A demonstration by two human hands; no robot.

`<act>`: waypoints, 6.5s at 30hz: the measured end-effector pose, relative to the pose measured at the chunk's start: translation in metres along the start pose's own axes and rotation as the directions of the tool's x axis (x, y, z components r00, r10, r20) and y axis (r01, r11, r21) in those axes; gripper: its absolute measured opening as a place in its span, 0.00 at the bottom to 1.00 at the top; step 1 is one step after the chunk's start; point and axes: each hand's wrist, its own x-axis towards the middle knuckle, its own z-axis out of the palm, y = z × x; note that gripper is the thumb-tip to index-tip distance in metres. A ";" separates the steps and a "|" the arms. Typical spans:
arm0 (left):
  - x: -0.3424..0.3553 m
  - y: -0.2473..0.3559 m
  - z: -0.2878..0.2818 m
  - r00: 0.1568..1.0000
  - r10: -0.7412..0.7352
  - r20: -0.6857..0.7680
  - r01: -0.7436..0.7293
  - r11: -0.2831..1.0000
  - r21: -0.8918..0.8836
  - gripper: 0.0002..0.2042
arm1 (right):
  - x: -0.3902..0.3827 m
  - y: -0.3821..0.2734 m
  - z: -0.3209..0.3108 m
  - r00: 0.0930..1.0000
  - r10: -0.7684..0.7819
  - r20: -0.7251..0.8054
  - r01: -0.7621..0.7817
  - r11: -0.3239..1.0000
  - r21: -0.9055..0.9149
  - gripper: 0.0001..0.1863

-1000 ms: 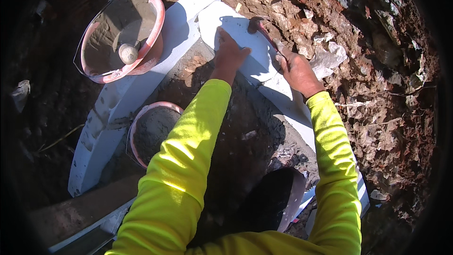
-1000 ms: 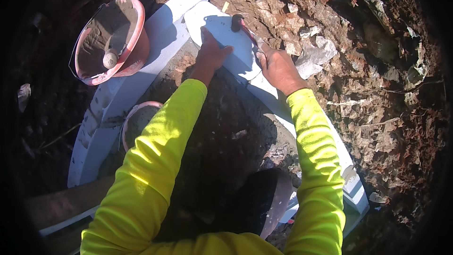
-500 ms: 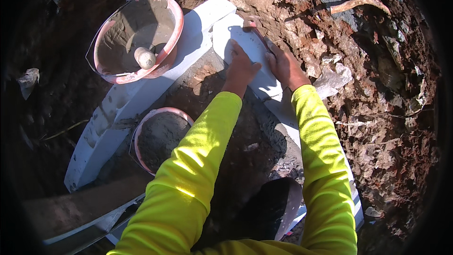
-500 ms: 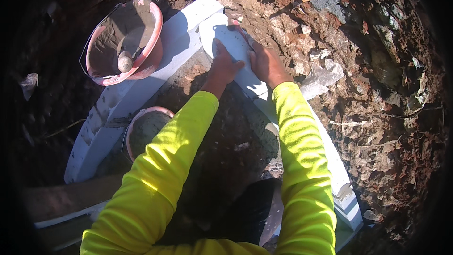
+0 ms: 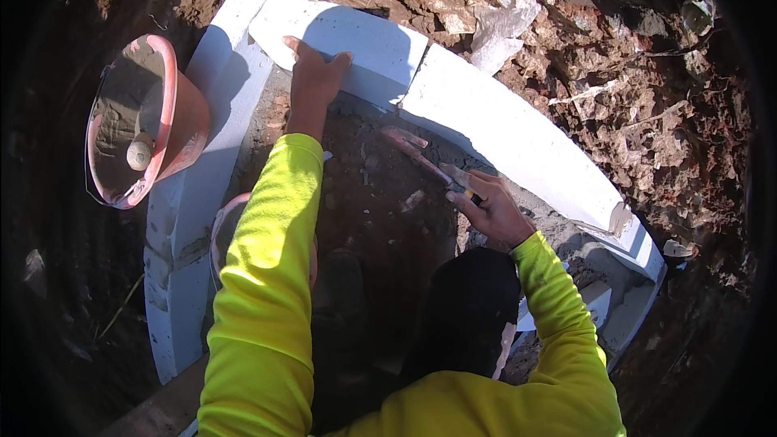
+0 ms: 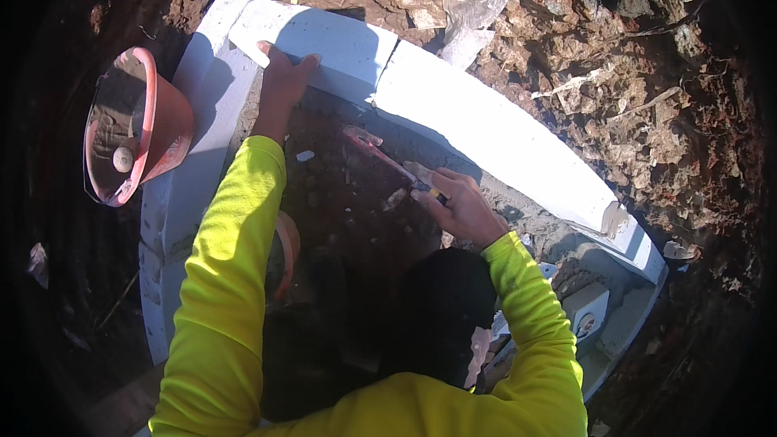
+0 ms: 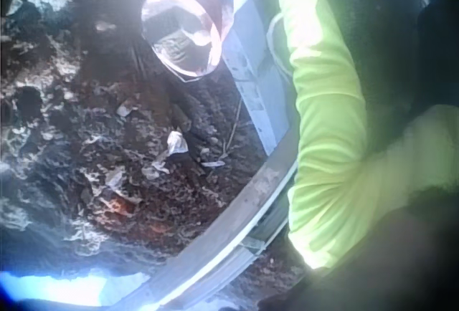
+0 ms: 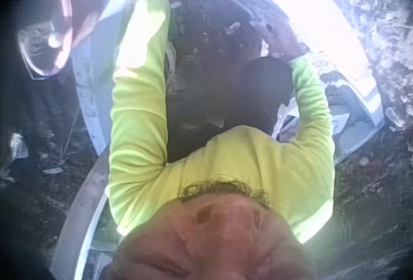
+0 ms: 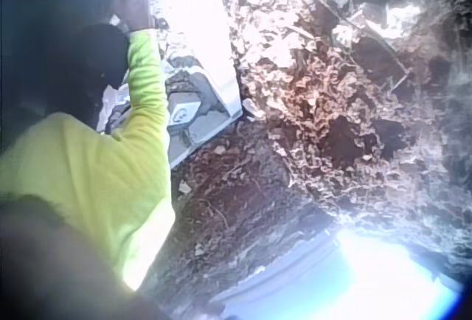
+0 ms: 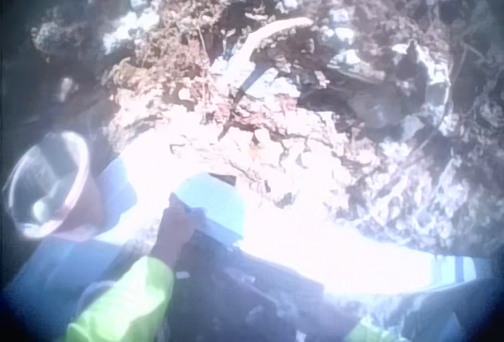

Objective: The person lays white rectangular pavers in a curved pattern on a dirt surface. They use a trowel to spread cement mortar from a bucket, place the pavers, and tap them into position with a hammer. The person also uses a saw to cut a paver to fit the curve and a level to check alignment.

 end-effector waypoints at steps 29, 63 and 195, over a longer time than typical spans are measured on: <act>-0.001 -0.003 0.022 0.900 0.421 -0.114 -0.309 0.800 0.514 0.35 | -0.237 0.090 0.052 0.584 0.633 -0.508 -0.110 0.682 0.723 0.12; -0.287 0.074 -0.097 0.512 -0.243 0.824 -0.673 0.483 0.560 0.28 | -0.677 -0.012 0.305 -0.388 0.898 -0.206 -0.765 -0.190 0.616 0.17; -0.140 0.052 -0.023 0.949 0.094 0.302 0.013 0.942 -0.336 0.06 | -0.141 -0.038 0.192 0.683 0.716 -0.146 -0.164 0.345 0.924 0.13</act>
